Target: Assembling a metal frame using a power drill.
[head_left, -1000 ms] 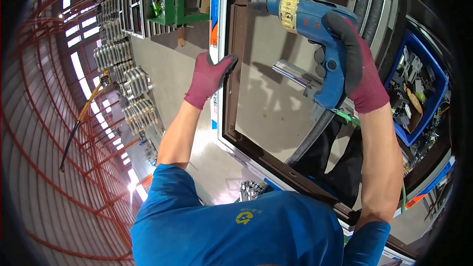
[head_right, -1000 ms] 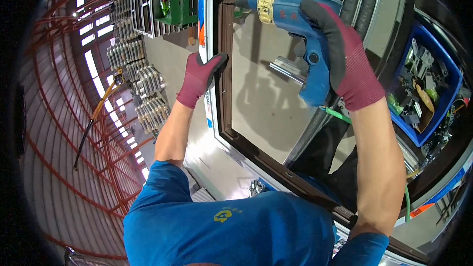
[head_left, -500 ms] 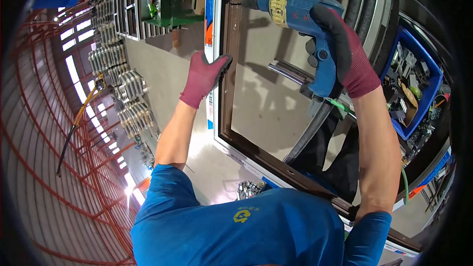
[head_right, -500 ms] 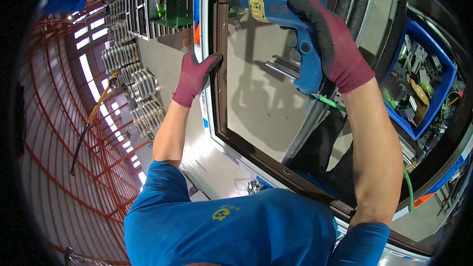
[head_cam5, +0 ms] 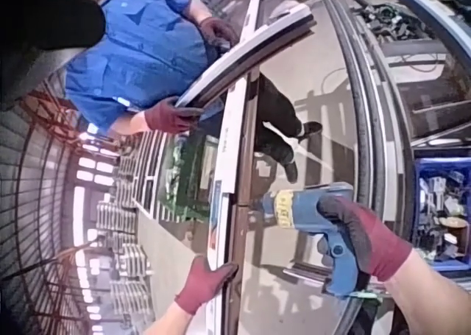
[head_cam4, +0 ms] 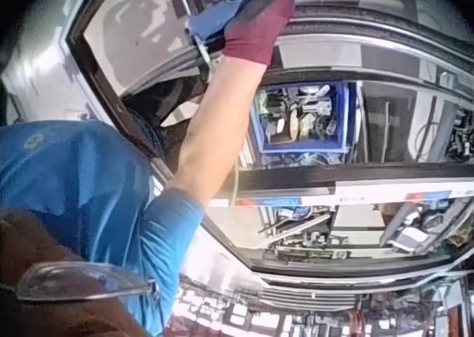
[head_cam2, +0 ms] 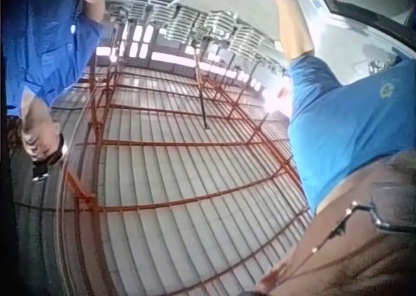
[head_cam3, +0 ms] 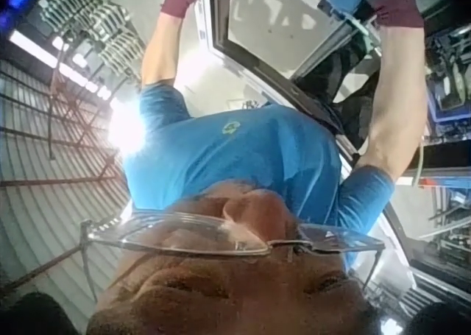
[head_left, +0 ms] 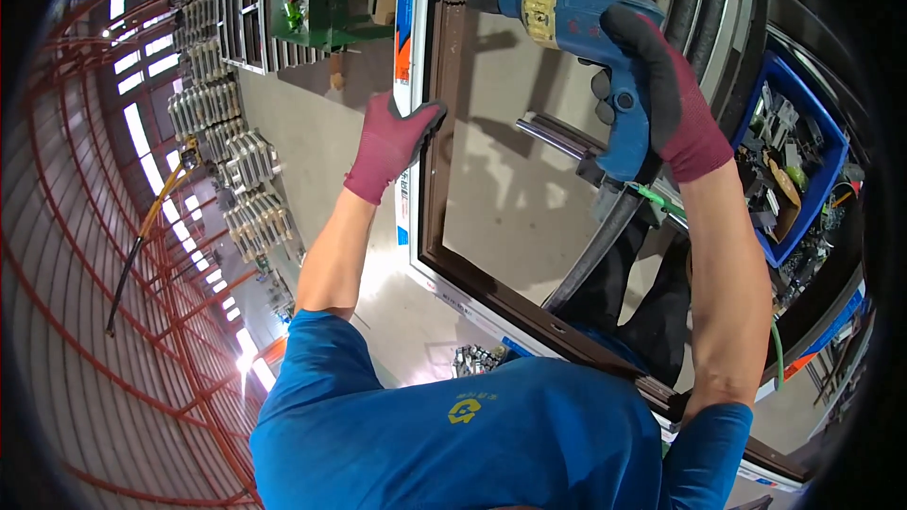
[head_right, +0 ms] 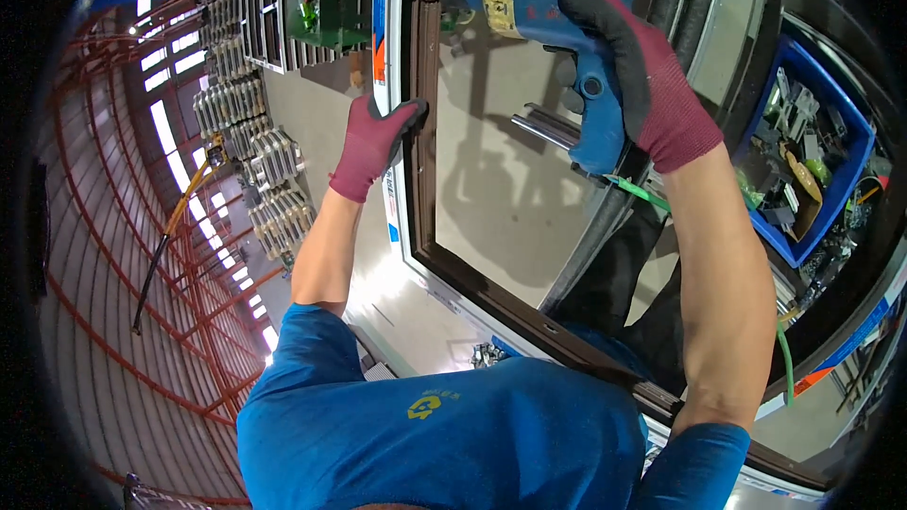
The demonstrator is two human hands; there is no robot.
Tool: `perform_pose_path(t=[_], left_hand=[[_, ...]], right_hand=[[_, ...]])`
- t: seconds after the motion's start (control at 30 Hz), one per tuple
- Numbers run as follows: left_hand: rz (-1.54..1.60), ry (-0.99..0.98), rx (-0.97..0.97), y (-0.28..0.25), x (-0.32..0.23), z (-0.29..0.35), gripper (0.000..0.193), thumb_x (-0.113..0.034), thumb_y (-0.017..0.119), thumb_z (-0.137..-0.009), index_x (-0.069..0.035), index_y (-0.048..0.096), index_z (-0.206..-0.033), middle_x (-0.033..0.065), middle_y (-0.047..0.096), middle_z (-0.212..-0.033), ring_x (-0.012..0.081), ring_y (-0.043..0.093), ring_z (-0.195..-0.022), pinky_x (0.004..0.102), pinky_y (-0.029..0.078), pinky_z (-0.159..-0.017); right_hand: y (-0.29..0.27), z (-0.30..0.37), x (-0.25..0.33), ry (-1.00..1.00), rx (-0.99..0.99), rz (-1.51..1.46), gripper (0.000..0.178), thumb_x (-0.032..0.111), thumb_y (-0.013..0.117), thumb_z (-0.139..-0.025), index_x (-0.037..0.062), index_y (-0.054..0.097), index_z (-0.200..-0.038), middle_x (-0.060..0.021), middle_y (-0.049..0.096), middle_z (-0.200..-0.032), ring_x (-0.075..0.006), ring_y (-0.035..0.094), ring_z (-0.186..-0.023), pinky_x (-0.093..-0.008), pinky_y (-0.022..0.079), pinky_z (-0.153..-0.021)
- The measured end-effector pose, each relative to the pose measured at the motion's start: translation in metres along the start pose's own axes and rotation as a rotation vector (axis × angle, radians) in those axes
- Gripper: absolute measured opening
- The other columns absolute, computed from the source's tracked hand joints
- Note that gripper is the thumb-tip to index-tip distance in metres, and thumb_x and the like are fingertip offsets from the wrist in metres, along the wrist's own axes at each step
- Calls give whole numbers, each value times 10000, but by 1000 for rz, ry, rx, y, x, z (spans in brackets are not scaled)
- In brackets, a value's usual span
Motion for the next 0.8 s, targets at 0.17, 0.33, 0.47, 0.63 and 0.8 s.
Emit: perform_pose_path(t=[0.17, 0.33, 0.47, 0.63, 0.8], left_hand=[[-38, 47, 24, 1, 1, 2, 204, -75, 756, -908, 62, 719, -1055, 75, 743, -867, 129, 689, -750, 291, 562, -697], [33, 42, 23, 13, 6, 4, 253, -154, 785, -869, 75, 714, -950, 79, 731, -784, 124, 637, -690, 329, 530, -678], [-90, 47, -16, 7, 23, -6, 312, -221, 803, -859, 67, 722, -949, 93, 733, -819, 166, 669, -712, 361, 527, -655], [-259, 71, 53, -5, 17, -13, 251, -226, 784, -907, 16, 738, -958, 50, 723, -823, 137, 654, -712, 315, 516, -667], [-79, 143, 54, 8, 22, -21, 315, -210, 771, -904, 53, 733, -1074, 70, 752, -889, 150, 681, -777, 326, 532, -728]], right_hand=[[-9, -9, -4, 53, 16, 23, 483, 462, 745, -923, 37, 651, -1130, -69, 682, -796, -130, 662, -631, -306, 574, -553], [-17, 34, 6, 6, -129, -12, 451, 461, 707, -948, 58, 646, -1142, -55, 693, -805, -143, 663, -610, -286, 546, -530], [-48, 108, 14, -12, -115, -171, 335, 333, 677, -988, 35, 683, -1139, -104, 729, -1025, -183, 720, -809, -315, 610, -659], [-117, 288, 16, -650, -510, 410, 601, 328, 619, -1004, 38, 441, -1500, -138, 607, -1334, -290, 637, -1127, -453, 538, -983], [-129, 472, 98, -649, -385, 6, 933, 570, 588, -956, -22, 250, -1594, -264, 472, -1474, -361, 598, -1213, -450, 494, -928]])
Point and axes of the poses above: each hand's wrist, its own z-axis away from the middle knuckle, its own y-axis out of the palm, x = y × z, the point moved 2 cm from there along -z, towards the middle knuckle
